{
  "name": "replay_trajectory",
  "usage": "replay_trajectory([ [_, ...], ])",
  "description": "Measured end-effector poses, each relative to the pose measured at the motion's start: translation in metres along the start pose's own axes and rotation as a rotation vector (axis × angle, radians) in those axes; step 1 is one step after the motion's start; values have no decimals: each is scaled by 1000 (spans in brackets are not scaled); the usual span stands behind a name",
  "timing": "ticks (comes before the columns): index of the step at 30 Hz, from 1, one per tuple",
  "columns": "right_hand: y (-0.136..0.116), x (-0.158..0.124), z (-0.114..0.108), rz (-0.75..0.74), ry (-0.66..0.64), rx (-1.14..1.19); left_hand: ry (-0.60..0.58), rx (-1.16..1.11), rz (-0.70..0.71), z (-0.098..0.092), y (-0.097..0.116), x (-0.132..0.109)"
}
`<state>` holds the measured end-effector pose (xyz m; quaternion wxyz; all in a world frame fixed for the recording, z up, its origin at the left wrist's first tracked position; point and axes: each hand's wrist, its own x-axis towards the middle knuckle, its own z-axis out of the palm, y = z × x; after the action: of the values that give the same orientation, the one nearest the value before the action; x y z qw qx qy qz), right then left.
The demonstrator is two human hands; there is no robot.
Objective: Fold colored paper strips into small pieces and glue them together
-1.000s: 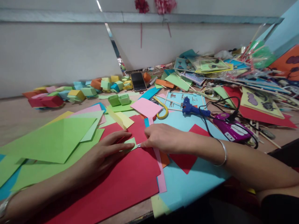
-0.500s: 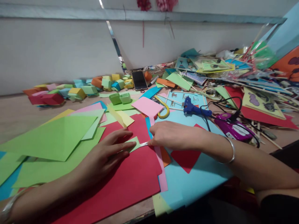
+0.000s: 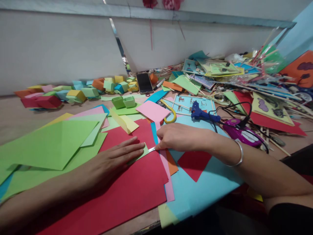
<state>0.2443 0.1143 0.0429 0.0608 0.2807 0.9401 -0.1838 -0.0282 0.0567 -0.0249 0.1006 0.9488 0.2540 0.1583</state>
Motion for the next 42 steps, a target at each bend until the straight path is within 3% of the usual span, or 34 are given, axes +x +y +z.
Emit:
replay_trajectory([
  [7,5,-5,3,-167,-9,-213,-61,45,-117,3,5,-2],
  [16,0,-4,10,-252,37,-362,-52,52,-134,8,2,-6],
  [20,-5,-3,14,-229,41,-345,-36,55,-136,11,2,-6],
  [26,-17,-1,12,-74,26,-229,-16,47,-122,10,2,-5],
  [32,-19,-8,6,-115,-27,-259,-39,42,-140,6,4,-3],
  [36,-19,-8,17,-164,26,-316,-36,43,-134,4,4,-2],
  [42,-24,-1,35,-114,118,-244,-11,97,-140,8,7,1],
])
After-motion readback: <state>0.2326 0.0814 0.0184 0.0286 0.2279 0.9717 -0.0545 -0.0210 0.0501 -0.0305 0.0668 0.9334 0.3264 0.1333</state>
